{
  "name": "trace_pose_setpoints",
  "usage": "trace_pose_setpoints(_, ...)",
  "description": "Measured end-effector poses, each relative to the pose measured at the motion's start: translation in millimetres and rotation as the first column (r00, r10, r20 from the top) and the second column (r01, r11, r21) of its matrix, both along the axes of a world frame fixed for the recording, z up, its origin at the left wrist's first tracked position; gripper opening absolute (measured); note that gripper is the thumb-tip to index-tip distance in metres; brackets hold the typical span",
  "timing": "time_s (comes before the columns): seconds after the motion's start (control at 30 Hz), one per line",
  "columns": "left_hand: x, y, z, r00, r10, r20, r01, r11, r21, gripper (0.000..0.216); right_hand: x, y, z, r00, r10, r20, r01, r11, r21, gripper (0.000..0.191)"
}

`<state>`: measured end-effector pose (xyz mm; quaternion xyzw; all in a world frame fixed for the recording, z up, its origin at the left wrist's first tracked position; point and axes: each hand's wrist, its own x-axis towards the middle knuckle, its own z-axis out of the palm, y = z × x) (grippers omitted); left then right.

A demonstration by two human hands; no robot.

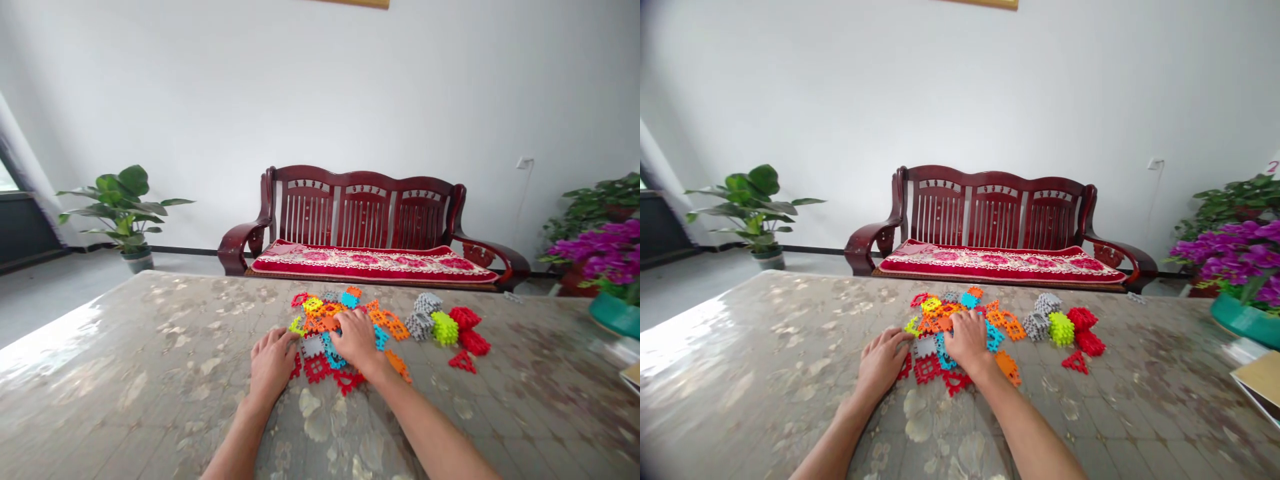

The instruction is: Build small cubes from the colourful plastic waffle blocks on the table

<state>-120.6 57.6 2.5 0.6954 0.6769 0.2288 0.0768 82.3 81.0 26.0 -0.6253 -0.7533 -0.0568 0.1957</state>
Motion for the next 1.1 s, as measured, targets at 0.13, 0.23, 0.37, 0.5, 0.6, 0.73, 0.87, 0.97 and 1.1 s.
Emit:
trace_pose_setpoints(0.13, 1, 0, -0.1, 1.000, 0.006, 0.000, -0.006, 1.000, -0.002, 0.032, -1, -2, -1.3, 0.997, 0.053, -0.050, -0.051, 0.998, 0.038, 0.033)
trace_pose_setpoints(0.23, 1, 0, 1.0, 1.000, -0.004, -0.003, 0.004, 1.000, 0.000, 0.032, -10, 3, -2.9, 0.987, 0.145, -0.069, -0.140, 0.987, 0.073, 0.045)
trace_pose_setpoints(0.37, 1, 0, 0.4, 1.000, -0.004, 0.015, 0.004, 1.000, 0.012, 0.031, -28, 14, -4.0, 0.985, 0.173, -0.014, -0.173, 0.985, 0.024, 0.052)
trace_pose_setpoints(0.5, 0, 2, -2.6, 1.000, -0.006, 0.026, 0.006, 1.000, 0.007, 0.030, -34, 18, -1.7, 0.982, 0.187, 0.033, -0.185, 0.982, -0.037, 0.037)
trace_pose_setpoints(0.6, 0, 3, -4.5, 1.000, 0.000, 0.023, -0.001, 1.000, 0.013, 0.030, -28, 14, 1.1, 0.973, 0.221, 0.057, -0.221, 0.975, -0.007, 0.023)
trace_pose_setpoints(0.73, 0, 3, -4.6, 1.000, 0.001, 0.016, -0.001, 1.000, 0.025, 0.029, -8, -1, 4.7, 0.957, 0.285, 0.050, -0.286, 0.958, 0.007, 0.019)
trace_pose_setpoints(0.87, 0, 2, -2.8, 1.000, -0.012, 0.007, 0.011, 1.000, 0.021, 0.029, 18, -21, 1.9, 0.925, 0.371, -0.078, -0.369, 0.929, 0.037, 0.026)
trace_pose_setpoints(0.97, 0, 1, -1.4, 1.000, -0.018, 0.011, 0.018, 1.000, 0.012, 0.030, 37, -29, -4.1, 0.888, 0.435, -0.149, -0.432, 0.900, 0.054, 0.041)
trace_pose_setpoints(1.1, 0, 1, -1.3, 1.000, -0.007, 0.021, 0.007, 1.000, 0.010, 0.032, 61, -18, -5.2, 0.906, 0.345, -0.247, -0.344, 0.938, 0.049, 0.050)
